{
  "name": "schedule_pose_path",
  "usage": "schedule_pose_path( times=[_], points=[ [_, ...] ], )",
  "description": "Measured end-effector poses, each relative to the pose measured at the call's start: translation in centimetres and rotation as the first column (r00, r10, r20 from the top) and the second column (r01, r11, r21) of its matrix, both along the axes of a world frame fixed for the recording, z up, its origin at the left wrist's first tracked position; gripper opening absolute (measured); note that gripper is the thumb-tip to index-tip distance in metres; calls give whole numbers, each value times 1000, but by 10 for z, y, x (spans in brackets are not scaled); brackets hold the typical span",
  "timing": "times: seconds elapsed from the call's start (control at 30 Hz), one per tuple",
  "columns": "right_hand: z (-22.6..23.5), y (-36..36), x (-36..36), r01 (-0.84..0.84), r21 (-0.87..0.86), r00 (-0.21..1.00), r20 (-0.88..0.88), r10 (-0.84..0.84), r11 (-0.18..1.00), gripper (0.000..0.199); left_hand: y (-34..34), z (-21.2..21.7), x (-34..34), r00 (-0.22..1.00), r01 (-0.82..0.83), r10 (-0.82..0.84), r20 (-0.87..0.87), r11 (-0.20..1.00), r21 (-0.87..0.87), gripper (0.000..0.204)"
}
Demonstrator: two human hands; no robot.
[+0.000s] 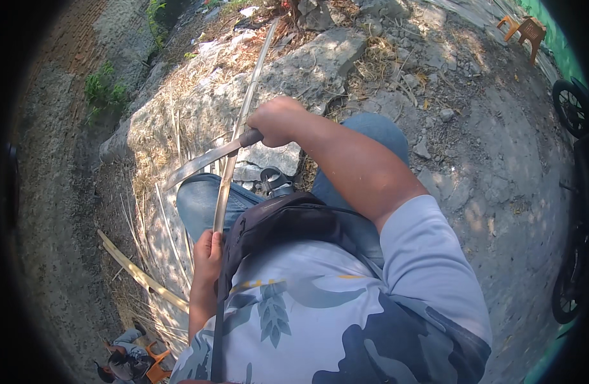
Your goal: The person shaves a strip of bamboo using a knife.
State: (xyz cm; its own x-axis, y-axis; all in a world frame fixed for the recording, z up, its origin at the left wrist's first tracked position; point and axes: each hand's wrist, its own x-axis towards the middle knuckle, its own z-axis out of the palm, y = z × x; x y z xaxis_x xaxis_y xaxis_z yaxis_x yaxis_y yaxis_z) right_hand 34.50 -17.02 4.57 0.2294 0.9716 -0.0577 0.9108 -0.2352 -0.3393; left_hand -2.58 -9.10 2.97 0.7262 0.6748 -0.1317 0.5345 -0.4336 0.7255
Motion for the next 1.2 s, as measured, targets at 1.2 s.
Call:
schedule_pose_path(
  times=[1.2],
  points=[
    [-12,-2,9,-107,399,985,169,42,911,17,14,8,-21,997,-15,17,76,999,-32,32]
  ],
)
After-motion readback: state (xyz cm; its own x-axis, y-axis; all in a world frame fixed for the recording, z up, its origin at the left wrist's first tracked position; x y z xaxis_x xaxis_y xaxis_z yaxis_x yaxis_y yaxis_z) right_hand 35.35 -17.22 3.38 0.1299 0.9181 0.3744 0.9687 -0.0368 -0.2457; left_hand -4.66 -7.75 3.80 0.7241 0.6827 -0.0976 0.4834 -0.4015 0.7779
